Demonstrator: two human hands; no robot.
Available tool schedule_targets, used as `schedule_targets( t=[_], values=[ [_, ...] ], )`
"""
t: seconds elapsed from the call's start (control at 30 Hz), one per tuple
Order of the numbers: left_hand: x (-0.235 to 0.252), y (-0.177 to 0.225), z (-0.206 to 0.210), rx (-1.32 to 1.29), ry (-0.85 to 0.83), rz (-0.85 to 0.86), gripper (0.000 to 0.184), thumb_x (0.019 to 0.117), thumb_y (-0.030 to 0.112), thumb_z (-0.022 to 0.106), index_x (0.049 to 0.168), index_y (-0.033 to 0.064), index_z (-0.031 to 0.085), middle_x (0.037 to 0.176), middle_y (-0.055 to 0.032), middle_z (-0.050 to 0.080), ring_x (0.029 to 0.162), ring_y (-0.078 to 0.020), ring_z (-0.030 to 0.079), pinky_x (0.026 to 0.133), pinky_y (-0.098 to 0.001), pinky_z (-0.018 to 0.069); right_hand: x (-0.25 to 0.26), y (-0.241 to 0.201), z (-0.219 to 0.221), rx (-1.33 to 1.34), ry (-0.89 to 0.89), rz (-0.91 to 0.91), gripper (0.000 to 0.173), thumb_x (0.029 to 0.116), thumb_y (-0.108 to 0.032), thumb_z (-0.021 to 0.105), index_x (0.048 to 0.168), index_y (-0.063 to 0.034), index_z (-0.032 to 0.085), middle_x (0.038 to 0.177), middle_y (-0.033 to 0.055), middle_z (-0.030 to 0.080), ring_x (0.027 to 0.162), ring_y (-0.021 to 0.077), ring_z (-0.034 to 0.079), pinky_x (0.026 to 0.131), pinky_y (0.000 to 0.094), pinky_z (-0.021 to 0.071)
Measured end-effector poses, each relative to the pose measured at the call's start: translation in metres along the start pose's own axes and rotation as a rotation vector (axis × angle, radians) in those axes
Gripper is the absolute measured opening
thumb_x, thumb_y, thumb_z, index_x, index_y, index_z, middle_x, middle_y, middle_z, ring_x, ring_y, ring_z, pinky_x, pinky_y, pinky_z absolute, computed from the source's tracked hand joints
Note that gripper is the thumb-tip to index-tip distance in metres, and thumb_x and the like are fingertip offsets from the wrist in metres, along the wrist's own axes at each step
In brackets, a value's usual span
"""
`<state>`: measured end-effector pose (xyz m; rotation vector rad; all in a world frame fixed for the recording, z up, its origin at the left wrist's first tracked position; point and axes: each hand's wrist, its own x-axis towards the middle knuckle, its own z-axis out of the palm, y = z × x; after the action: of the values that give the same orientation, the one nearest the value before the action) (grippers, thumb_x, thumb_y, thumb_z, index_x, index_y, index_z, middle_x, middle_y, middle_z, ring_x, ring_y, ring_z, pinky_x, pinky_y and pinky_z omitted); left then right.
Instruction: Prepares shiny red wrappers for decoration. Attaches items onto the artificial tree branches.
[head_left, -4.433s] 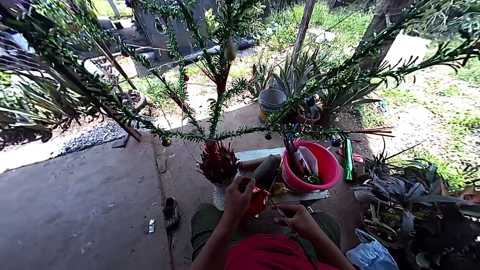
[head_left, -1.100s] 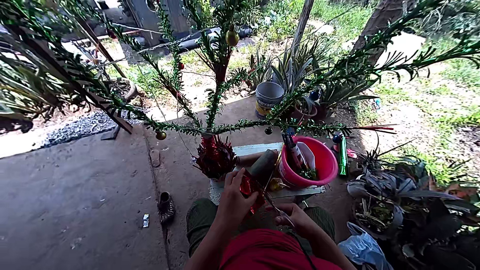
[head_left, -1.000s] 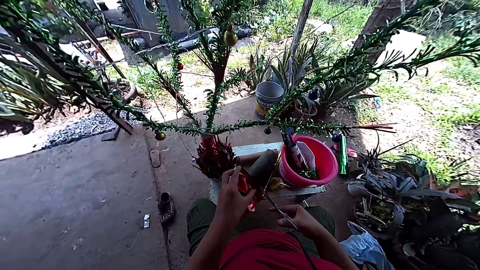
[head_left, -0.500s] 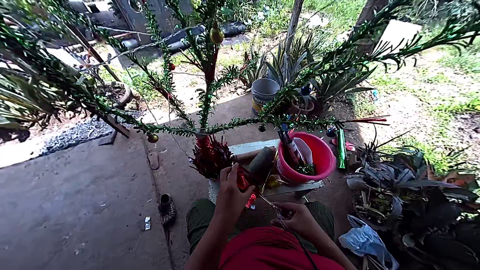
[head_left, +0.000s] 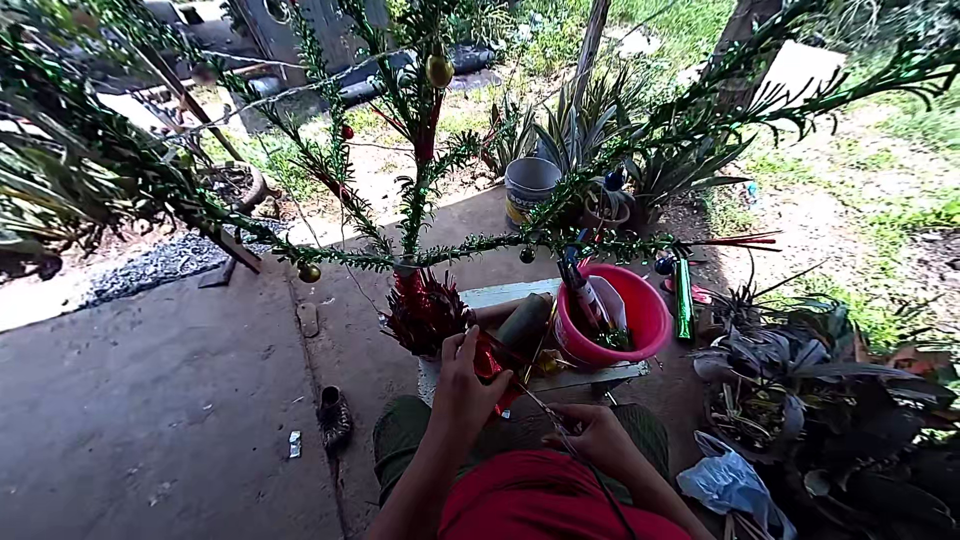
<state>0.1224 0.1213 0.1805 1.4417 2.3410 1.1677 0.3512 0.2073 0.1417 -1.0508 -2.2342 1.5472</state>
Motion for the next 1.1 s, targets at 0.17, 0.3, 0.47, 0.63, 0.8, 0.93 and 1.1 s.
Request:
schedule_targets(
  t=[0.17,0.3,0.47,0.63,0.8,0.93,1.1],
  values=[
    [0.004,-0.006,-0.011,-0.149,-0.156,-0.032,0.084,0.0776,0.03,0.087,0.148,0.0009,0.05,0.146,-0.0203,0.051,0.129,-0.0259,0.056,0.105,-0.0373,0.0493,-0.001,0.001,-0.004,0.053,-0.014,0.013,0.049,0.0773,-0.036,0.089,0.119,-0.0128,0.077,0.075,-0.0069,0.068,0.061,-0.0041,0.055,0.06,0.0161,0.0485],
    [0.005,-0.007,-0.015,-0.239,-0.234,-0.041,0.08,0.0783,0.022,0.085,0.148,0.0038,0.05,0.149,-0.0162,0.05,0.131,-0.0199,0.055,0.107,-0.033,0.0477,0.001,0.004,-0.007,0.039,-0.028,0.02,0.049,0.0772,-0.037,0.089,0.118,-0.0127,0.077,0.073,-0.0081,0.067,0.06,-0.0044,0.053,0.06,0.0161,0.047],
    [0.004,-0.007,-0.016,-0.32,-0.244,-0.035,0.076,0.0793,0.018,0.084,0.146,0.0028,0.052,0.148,-0.0149,0.052,0.13,-0.0162,0.055,0.107,-0.0292,0.0476,0.002,0.0,-0.006,0.044,-0.059,0.047,0.053,0.0766,-0.037,0.089,0.121,-0.0115,0.076,0.074,-0.0076,0.066,0.06,-0.0038,0.054,0.06,0.0165,0.0476],
    [0.006,-0.012,-0.013,-0.257,-0.076,-0.073,0.059,0.0874,0.017,0.076,0.141,0.0042,0.057,0.134,-0.0128,0.063,0.122,-0.0171,0.062,0.105,-0.0337,0.0502,0.005,0.01,-0.013,0.068,-0.156,0.096,0.061,0.0782,-0.043,0.087,0.128,-0.0113,0.071,0.08,-0.0061,0.068,0.065,-0.002,0.056,0.064,0.0183,0.0498],
    [-0.001,-0.01,-0.002,-0.048,-0.045,0.037,0.062,0.0951,0.016,0.067,0.151,0.0029,0.044,0.112,-0.013,0.073,0.097,-0.0224,0.073,0.087,-0.0416,0.06,0.009,0.024,-0.024,0.311,-0.073,0.119,0.053,0.0834,-0.028,0.083,0.129,-0.0053,0.067,0.093,0.0004,0.074,0.08,0.0065,0.069,0.077,0.0255,0.0587],
    [-0.011,0.009,0.011,-0.048,-0.293,0.06,0.064,0.0977,0.017,0.063,0.156,0.0061,0.037,0.11,-0.0123,0.073,0.092,-0.0275,0.073,0.081,-0.0481,0.0597,0.016,0.0,-0.01,0.409,0.214,-0.049,0.053,0.0798,-0.016,0.083,0.127,0.0008,0.064,0.102,0.004,0.076,0.09,0.0113,0.073,0.081,0.0276,0.0607],
    [-0.018,0.021,0.017,-0.228,-0.374,0.183,0.061,0.0938,0.011,0.066,0.149,0.0017,0.041,0.103,-0.008,0.075,0.089,-0.0174,0.074,0.081,-0.0369,0.0605,0.028,-0.023,0.002,0.402,0.194,-0.153,0.048,0.0804,-0.012,0.083,0.122,-0.0001,0.063,0.1,0.0023,0.074,0.086,0.005,0.069,0.08,0.0231,0.0584]
  ],
)
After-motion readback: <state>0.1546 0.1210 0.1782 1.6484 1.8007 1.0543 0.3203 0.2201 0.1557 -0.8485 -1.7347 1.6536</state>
